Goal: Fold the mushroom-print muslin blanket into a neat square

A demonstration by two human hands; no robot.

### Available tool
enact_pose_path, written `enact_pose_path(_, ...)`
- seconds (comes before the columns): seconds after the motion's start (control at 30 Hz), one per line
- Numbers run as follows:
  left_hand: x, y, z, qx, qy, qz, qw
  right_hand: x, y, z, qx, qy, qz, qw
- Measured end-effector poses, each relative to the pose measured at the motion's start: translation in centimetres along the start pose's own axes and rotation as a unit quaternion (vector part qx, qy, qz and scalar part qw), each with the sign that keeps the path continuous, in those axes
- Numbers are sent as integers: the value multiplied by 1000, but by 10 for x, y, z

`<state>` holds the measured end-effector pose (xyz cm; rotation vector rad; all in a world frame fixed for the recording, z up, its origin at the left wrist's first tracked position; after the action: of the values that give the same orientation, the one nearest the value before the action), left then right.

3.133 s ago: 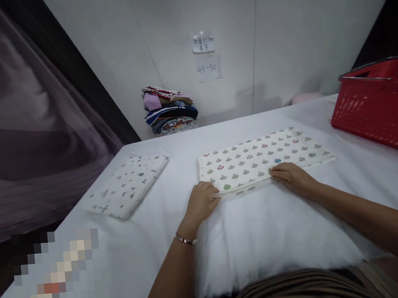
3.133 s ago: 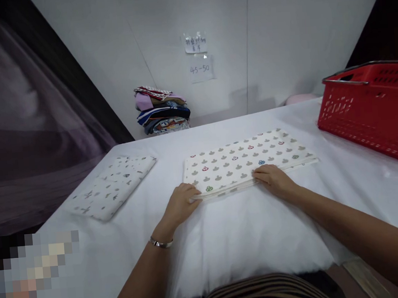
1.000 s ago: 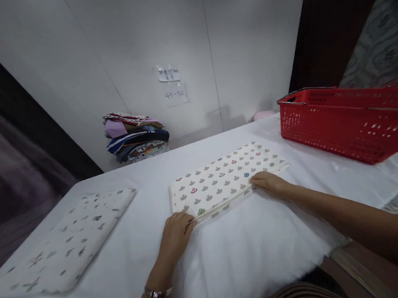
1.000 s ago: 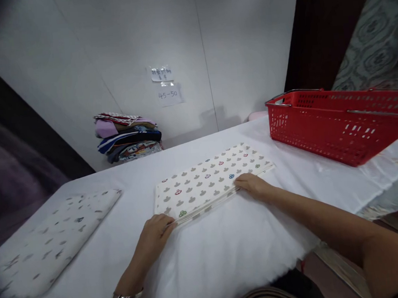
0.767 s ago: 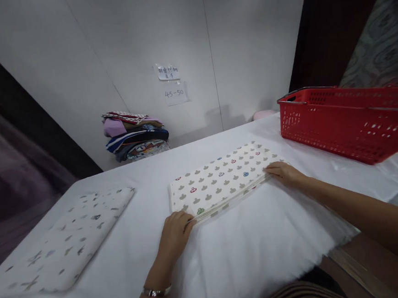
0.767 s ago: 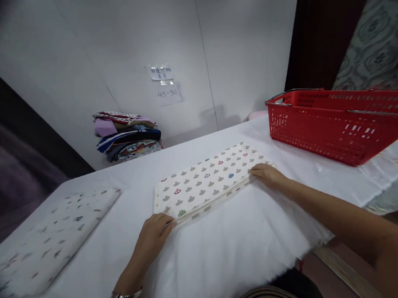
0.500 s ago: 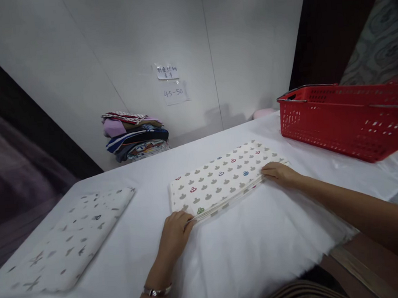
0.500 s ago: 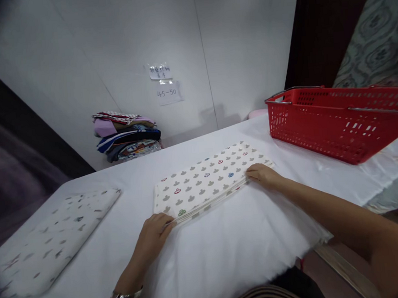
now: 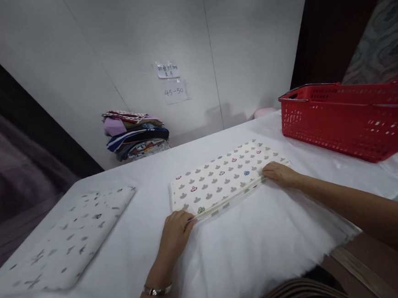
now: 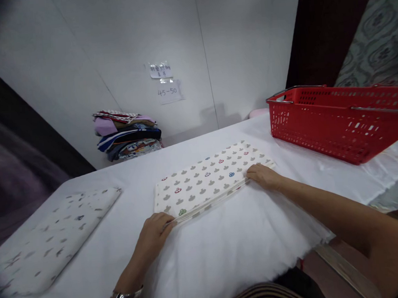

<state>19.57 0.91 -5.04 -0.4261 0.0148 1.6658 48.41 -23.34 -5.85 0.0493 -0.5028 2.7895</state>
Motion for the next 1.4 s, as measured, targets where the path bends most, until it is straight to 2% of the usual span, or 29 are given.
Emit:
enact_pose_path(0.33,0,0,1,-8,0,-5,1000,-2,3,-4,25,13,-3,1000)
enact_pose_path(0.57,0,0,1,3,4,7,1000,2,-1,-8,36,43,22,998)
enact_pose_path(0.7,-2,0,2,0,7,4,1000,2,2,-5,20,37,8,999)
enact_pose_path(0.9,-4,0,3,-4,11,-1,1000,-16,13,5,0,-14,-38,999)
enact_pose_path(1.1,-1,0,3,-7,13,-1,1000,-45,22,14,-5,4,-83,997)
enact_pose_path(1.4,4,-2,-1,-2,16,-5,1000,-47,17,11,-8,18,-54,998)
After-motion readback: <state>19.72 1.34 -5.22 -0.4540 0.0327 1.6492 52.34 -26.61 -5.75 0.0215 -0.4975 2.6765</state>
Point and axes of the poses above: each hand's wrist, its own y-axis away from the middle knuckle, its own z-axis out of the back of the hand, x = y × z, the point moved 8 cm from there along -y, towards the middle knuckle, and after that the axes turned 10 degrees about -z, right-handed, at the moved point
